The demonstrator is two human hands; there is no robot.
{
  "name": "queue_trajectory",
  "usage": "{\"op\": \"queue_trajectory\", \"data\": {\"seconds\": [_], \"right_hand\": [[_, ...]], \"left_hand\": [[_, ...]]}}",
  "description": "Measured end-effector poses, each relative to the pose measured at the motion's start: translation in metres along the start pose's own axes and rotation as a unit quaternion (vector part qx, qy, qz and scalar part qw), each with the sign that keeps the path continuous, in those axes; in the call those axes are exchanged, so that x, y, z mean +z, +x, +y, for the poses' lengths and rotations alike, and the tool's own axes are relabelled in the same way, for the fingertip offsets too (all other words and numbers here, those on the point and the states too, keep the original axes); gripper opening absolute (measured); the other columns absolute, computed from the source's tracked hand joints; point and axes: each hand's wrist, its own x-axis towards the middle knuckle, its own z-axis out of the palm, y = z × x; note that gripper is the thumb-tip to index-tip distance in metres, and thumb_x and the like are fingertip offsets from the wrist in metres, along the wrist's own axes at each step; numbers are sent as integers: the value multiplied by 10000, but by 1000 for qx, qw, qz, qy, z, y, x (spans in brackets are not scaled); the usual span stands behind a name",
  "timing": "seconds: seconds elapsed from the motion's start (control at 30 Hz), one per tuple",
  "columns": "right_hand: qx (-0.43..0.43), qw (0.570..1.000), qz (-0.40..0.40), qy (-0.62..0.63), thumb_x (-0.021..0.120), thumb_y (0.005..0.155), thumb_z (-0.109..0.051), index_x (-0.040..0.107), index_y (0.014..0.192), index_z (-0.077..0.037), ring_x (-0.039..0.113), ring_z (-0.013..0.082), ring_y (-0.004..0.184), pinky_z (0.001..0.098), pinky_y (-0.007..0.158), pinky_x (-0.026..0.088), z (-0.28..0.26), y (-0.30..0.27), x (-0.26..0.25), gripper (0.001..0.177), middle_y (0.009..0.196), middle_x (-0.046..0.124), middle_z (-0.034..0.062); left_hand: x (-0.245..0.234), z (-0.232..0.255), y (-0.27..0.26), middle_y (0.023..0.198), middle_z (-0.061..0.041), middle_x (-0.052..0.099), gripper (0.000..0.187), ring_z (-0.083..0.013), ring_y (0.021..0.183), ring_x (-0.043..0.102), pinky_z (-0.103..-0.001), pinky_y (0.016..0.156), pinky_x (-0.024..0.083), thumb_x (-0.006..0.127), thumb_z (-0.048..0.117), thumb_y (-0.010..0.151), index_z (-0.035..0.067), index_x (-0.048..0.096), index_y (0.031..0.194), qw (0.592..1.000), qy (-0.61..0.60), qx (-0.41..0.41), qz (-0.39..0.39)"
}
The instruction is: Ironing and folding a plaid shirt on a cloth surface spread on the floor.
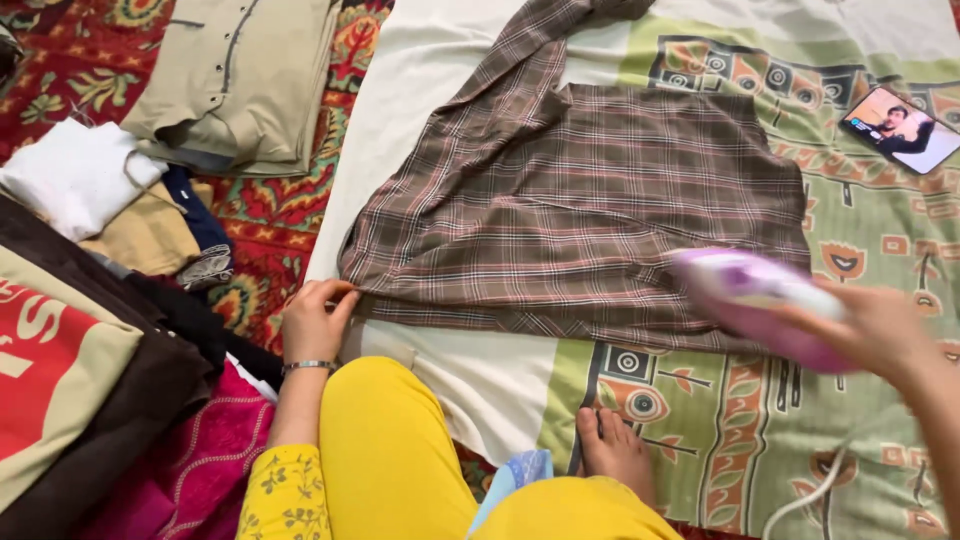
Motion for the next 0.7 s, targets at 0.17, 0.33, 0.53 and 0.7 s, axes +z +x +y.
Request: {"op": "queue_trajectory", "data": {"seconds": [0.17,0.33,0.53,0.7], "right_hand": [[-179,961,-211,-2,646,755,-756,791,1189,-238,755,322,853,449,786,591,-152,41,20,690,933,794,147],[-217,950,-224,17,601,742,-791,774,1191,-264,757,334,784,462,764,595,-260,34,19,713,856,773,160],[-267,936,-229,17,608,741,-810,807,1045,-189,733,364,816,481,775,586,-339,28,17,719,851,755,166],[-222,950,-217,25,630,739,-797,804,1016,-149,729,366,866,491,806,572,-289,29,18,726,889,758,171]], "left_hand": [[3,-12,2,921,-100,722,118,-310,861,697,-421,775,552,787,201,846,106,770,912,998,37,39,31],[3,-3,1,923,-108,711,112,-329,887,677,-441,794,538,781,210,860,109,769,906,998,64,12,20],[7,-15,2,929,-110,704,121,-340,914,667,-456,816,534,782,222,864,113,766,914,995,94,21,-1],[9,-16,4,972,-96,711,143,-343,969,658,-459,847,539,787,269,885,135,769,932,989,142,41,-20]]}}
